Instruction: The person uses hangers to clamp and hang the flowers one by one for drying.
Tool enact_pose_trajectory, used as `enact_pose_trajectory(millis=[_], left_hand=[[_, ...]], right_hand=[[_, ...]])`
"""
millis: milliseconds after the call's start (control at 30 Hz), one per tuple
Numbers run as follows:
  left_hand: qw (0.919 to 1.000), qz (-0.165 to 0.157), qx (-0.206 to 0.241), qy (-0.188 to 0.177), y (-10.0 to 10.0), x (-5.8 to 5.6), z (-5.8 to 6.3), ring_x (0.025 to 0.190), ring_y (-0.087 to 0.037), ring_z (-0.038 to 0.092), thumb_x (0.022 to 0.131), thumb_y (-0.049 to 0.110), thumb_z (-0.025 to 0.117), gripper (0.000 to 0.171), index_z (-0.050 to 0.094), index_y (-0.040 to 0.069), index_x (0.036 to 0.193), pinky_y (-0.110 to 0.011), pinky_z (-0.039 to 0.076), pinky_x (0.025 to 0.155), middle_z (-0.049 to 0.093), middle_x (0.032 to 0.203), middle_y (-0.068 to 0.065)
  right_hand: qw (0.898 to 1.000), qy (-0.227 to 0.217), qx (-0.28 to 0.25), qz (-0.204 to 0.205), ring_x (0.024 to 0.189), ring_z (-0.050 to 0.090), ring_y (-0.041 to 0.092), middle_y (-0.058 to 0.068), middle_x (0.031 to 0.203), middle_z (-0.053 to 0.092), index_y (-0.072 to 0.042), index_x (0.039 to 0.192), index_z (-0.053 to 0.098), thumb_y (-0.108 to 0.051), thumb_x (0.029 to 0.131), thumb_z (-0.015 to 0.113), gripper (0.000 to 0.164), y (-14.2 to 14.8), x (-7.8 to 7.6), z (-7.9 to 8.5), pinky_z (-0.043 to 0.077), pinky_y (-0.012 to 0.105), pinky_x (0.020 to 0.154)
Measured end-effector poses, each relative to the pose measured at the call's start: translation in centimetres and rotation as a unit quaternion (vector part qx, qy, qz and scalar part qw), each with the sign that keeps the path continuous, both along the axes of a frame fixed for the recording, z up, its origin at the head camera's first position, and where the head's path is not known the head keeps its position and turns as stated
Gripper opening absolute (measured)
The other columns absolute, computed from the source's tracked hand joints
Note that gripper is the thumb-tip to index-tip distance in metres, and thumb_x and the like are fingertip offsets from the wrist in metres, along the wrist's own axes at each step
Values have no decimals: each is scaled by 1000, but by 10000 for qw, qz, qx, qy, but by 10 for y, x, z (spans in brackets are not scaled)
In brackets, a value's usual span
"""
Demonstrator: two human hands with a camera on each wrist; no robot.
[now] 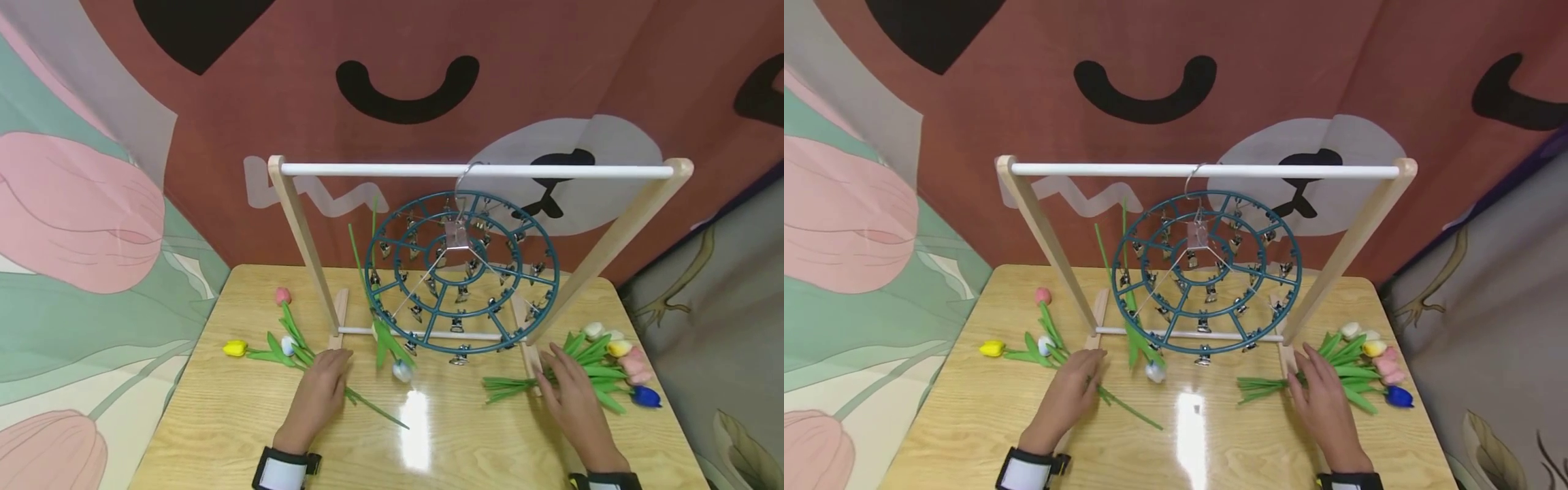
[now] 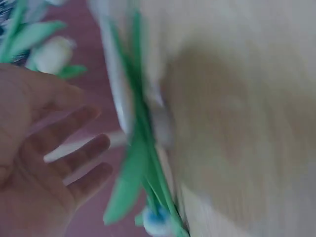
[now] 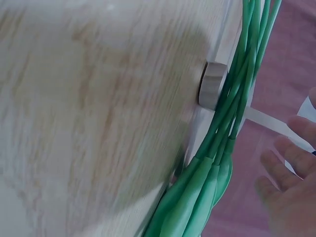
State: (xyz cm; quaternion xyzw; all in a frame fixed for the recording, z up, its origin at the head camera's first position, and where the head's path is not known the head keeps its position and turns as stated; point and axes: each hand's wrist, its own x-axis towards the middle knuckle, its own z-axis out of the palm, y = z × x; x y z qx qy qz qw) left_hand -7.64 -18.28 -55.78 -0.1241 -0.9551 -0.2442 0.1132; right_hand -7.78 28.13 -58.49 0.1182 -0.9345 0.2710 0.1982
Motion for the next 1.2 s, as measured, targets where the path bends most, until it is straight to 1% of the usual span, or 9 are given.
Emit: enact_pose_trajectory(millis=[100,167,267,367,567,800,1000,1133,1200], left_hand=[[9945,-140,-1021,193,-12,2,-10,118,-41,64,82,-11,78,36,75,6,114,-57,56,102,73,121,-16],[9886,-151,-1465,305,-16,3,-15,116,-41,64,77,-11,81,33,77,7,105,-59,55,101,73,116,-16],[9811,-155,-1889,401,-19,4,-20,113,-39,64,75,-9,83,28,78,9,96,-60,54,102,73,110,-14],[9766,-217,-2091,463,-21,3,-22,110,-36,64,73,-7,84,27,78,10,93,-60,53,104,72,105,-11],[9686,-481,-2324,741,-24,1,-23,102,-32,67,72,-7,85,26,78,11,90,-63,52,106,71,98,-8],[9681,-919,-2079,1058,-13,4,-9,98,-30,67,70,-7,87,30,79,11,94,-59,56,102,67,99,-8],[9616,-1282,-1928,1476,10,8,2,91,-25,61,80,1,76,19,80,11,96,-45,60,87,62,94,-6],[9590,-1416,-1844,1623,27,11,9,86,-22,58,86,9,67,17,80,11,97,-36,56,72,61,93,-5],[9597,-1471,-1780,1601,34,13,13,85,-20,58,87,12,65,19,80,11,98,-34,55,69,62,93,-4]], right_hand=[[10000,-15,-27,-27,124,53,53,30,143,55,4,128,64,-1,86,79,45,1,1,1,48,70,93],[10000,-72,-51,-23,125,53,53,29,143,55,4,127,65,-1,85,80,45,0,2,2,49,70,93],[9998,-167,-63,-23,125,52,53,29,143,55,4,126,65,-2,86,79,43,-2,3,4,49,71,92],[9997,-226,-23,-48,125,53,51,29,143,55,4,125,65,-2,86,79,42,-3,4,4,50,70,91],[9991,-360,192,110,125,55,48,26,142,57,4,127,66,-1,87,78,41,-12,7,1,51,67,94],[9967,-289,373,659,125,59,40,20,141,60,1,129,66,-3,87,80,44,-45,17,-2,56,60,95],[9901,-156,626,1246,125,61,32,12,138,64,-5,128,68,-10,86,83,45,-76,26,1,59,50,96],[9863,-391,660,1461,124,63,26,5,135,67,-12,129,69,-17,90,81,41,-90,30,6,60,47,97],[9849,-527,631,1527,120,65,23,0,130,70,-16,127,71,-19,91,80,38,-95,31,9,61,46,96]])
